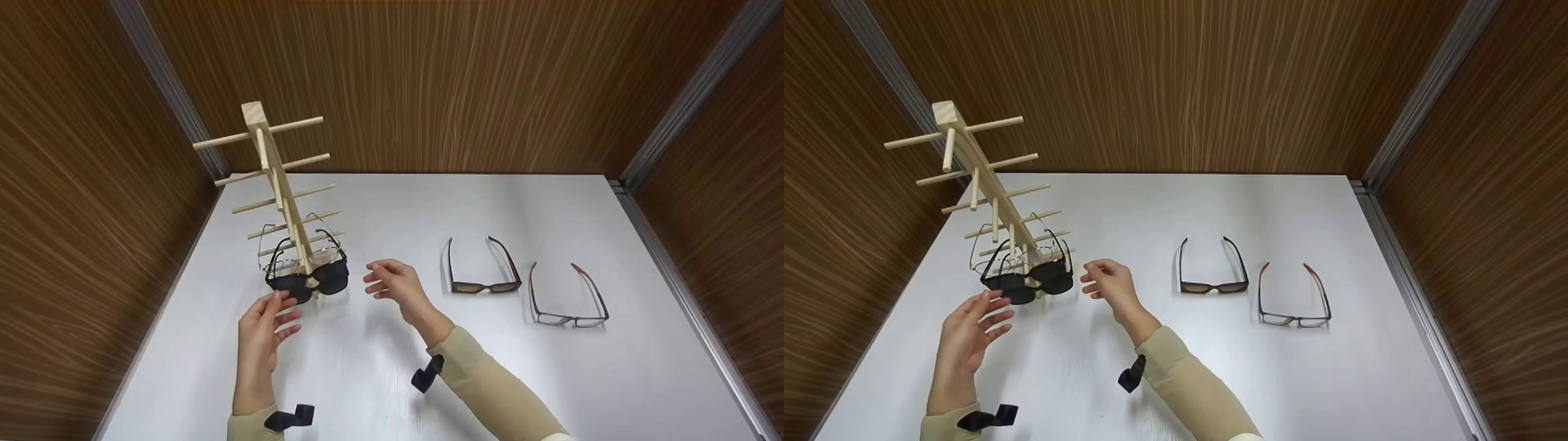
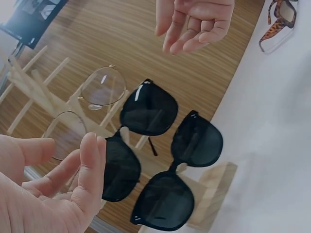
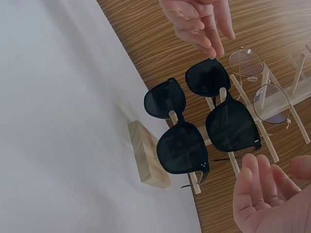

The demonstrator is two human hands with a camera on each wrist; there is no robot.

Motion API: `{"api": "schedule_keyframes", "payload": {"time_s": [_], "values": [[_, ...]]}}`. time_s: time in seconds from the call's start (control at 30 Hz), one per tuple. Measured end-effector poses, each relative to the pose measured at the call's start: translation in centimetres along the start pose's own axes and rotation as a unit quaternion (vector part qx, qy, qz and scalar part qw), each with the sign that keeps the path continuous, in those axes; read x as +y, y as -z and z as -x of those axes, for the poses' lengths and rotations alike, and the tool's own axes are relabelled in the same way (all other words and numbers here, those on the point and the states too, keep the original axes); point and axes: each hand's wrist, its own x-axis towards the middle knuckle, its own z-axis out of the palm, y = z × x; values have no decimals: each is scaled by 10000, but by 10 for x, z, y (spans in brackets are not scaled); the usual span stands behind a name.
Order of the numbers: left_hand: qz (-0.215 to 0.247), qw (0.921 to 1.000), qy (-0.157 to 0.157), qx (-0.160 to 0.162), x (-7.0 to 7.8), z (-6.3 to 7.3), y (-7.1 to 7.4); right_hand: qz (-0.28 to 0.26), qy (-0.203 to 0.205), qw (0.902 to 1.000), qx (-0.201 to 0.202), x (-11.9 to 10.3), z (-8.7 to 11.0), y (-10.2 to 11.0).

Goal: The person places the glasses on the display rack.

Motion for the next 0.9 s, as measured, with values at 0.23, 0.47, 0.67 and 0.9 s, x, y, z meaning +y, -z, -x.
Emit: {"api": "schedule_keyframes", "payload": {"time_s": [0.23, 0.47, 0.67, 0.9], "values": [[-89, 9998, 170, -82, -10, 0, -7, -20, -100, 9999, 29, 10, 4, 7], [-74, 9994, 260, -219, -19, -1, -16, -4, -136, 9999, 66, 19, 8, 14], [-97, 9987, 418, -272, -30, -1, -24, -11, -142, 9999, 80, 27, 12, 22], [-129, 9979, 466, -441, -40, -1, -30, -63, -260, 9995, 135, 33, 18, 30]]}}
